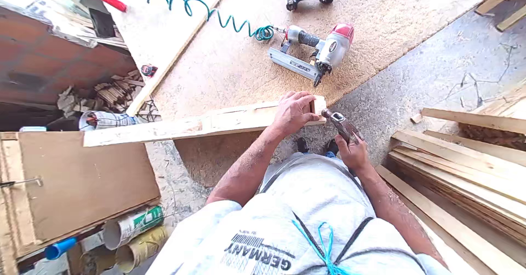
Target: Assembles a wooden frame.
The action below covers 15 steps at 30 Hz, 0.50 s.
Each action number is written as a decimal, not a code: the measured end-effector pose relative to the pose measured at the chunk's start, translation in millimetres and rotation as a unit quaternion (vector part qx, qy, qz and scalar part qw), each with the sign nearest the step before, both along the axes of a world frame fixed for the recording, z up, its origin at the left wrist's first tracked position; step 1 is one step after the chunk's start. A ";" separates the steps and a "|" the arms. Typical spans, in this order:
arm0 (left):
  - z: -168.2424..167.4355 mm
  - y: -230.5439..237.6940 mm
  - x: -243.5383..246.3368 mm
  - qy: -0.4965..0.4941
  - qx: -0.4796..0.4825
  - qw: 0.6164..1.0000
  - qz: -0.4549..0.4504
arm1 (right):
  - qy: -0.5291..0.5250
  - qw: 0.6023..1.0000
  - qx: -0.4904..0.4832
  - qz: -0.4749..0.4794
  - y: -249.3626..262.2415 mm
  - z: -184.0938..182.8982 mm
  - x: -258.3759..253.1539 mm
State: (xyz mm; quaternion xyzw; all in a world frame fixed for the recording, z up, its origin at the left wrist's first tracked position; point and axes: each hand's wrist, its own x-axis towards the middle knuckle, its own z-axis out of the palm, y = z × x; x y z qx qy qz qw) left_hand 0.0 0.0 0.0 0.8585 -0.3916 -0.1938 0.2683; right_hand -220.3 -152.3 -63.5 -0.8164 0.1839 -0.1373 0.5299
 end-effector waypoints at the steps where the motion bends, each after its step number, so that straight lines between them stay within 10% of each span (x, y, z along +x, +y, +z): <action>1: 9.2 16.6 1.3 -0.002 0.029 1.000 0.003 | -0.003 1.000 0.024 0.001 19.0 1.5 2.5; 15: 7.8 19.0 2.7 -0.044 0.025 0.998 -0.023 | 0.028 1.000 0.007 0.004 11.8 1.1 4.7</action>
